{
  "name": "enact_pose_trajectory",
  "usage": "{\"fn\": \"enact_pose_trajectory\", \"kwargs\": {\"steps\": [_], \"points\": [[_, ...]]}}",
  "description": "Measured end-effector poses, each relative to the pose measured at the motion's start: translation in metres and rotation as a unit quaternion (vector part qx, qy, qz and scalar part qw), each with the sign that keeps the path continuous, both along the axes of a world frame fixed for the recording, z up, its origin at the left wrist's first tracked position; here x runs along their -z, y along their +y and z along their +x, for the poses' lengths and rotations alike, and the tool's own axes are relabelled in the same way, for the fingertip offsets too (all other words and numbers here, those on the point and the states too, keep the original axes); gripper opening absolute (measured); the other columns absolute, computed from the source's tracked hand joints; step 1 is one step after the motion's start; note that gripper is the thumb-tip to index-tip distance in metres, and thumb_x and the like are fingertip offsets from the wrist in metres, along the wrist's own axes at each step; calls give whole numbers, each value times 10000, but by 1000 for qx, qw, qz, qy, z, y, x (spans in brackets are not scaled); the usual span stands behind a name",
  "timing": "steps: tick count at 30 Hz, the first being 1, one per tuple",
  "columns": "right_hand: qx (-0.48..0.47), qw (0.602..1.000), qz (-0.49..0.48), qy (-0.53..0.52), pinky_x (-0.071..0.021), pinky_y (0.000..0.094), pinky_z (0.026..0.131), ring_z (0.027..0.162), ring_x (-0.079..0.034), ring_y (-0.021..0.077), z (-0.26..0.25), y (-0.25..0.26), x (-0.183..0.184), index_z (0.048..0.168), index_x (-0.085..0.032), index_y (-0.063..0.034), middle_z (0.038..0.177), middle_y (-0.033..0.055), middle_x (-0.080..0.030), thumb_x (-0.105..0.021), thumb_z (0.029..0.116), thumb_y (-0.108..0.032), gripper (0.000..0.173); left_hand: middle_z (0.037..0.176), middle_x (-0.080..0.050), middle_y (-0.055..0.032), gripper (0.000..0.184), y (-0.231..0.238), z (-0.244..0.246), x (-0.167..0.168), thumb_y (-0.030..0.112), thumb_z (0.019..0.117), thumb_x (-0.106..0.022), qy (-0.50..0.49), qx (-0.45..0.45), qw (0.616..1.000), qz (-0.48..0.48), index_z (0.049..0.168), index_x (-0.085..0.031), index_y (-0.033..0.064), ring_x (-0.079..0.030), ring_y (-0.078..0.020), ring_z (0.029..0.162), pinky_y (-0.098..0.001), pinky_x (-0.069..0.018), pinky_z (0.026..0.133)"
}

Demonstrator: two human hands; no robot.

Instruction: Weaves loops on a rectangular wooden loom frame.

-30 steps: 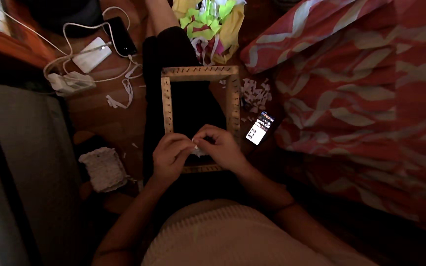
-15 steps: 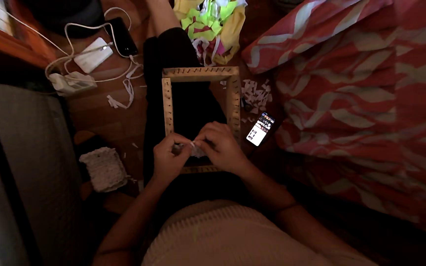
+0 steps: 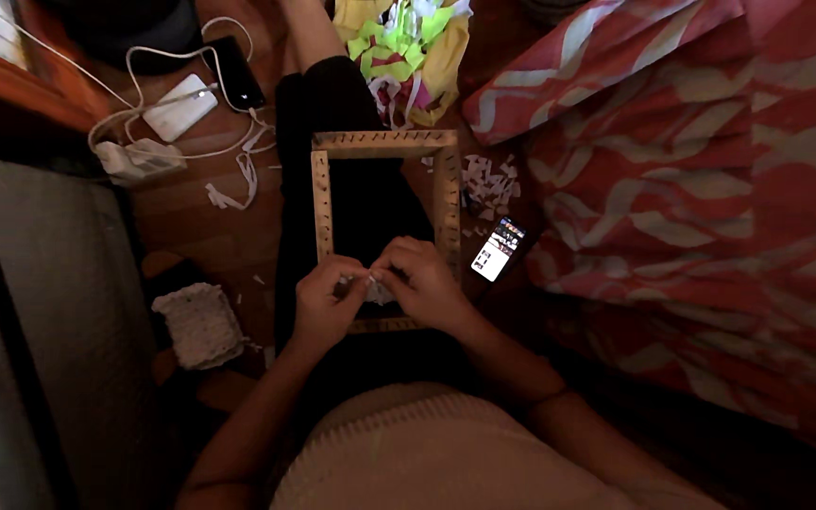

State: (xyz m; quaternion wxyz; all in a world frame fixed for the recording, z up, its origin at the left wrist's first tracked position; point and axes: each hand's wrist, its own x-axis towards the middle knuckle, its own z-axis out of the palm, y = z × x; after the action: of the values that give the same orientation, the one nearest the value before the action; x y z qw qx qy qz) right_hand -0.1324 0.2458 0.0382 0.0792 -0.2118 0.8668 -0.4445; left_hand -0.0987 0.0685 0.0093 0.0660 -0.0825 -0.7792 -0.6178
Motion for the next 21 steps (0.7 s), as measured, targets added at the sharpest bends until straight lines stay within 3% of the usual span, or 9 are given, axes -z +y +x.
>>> {"fn": "enact_pose_trajectory", "kwargs": {"steps": [7,12,16,18,21], "points": [[-14,993,69,92,-405,569,938,919,-637,278,-4,0,2,896,-738,-73,915,82,-685,-634,932,-145,131,940,-686,-67,61,1,-1,-1,16,884,-673,-5,-15,999,-33,927,-692,-24,-634,-4,862,-129,-521,776],[-13,992,85,90,-385,585,957,923,-636,297,-1,-4,1,857,-698,-58,903,102,-675,-605,913,-134,133,848,-674,-55,286,8,0,-16,24,880,-673,-88,-34,990,-106,1162,-667,-20,-605,-32,703,-160,-505,629],[-4,992,87,88,-392,600,958,927,-652,312,4,-7,-1,847,-695,-38,899,119,-685,-614,902,-119,128,901,-689,-133,190,14,3,-23,9,868,-683,-95,-53,982,-154,1052,-708,-29,-651,-152,771,-280,-549,697],[2,992,90,90,-400,594,953,924,-655,310,6,-8,-1,858,-698,-32,905,120,-687,-612,909,-116,131,890,-689,-139,121,15,5,-16,13,851,-682,-43,-67,982,-172,961,-711,-27,-664,-169,793,-283,-557,719],[12,991,85,104,-403,589,948,917,-656,302,10,-8,1,888,-712,-32,919,119,-691,-628,913,-121,125,869,-687,-149,94,16,5,-6,16,841,-680,22,-85,979,-184,918,-709,-30,-668,-187,793,-277,-555,732]]}}
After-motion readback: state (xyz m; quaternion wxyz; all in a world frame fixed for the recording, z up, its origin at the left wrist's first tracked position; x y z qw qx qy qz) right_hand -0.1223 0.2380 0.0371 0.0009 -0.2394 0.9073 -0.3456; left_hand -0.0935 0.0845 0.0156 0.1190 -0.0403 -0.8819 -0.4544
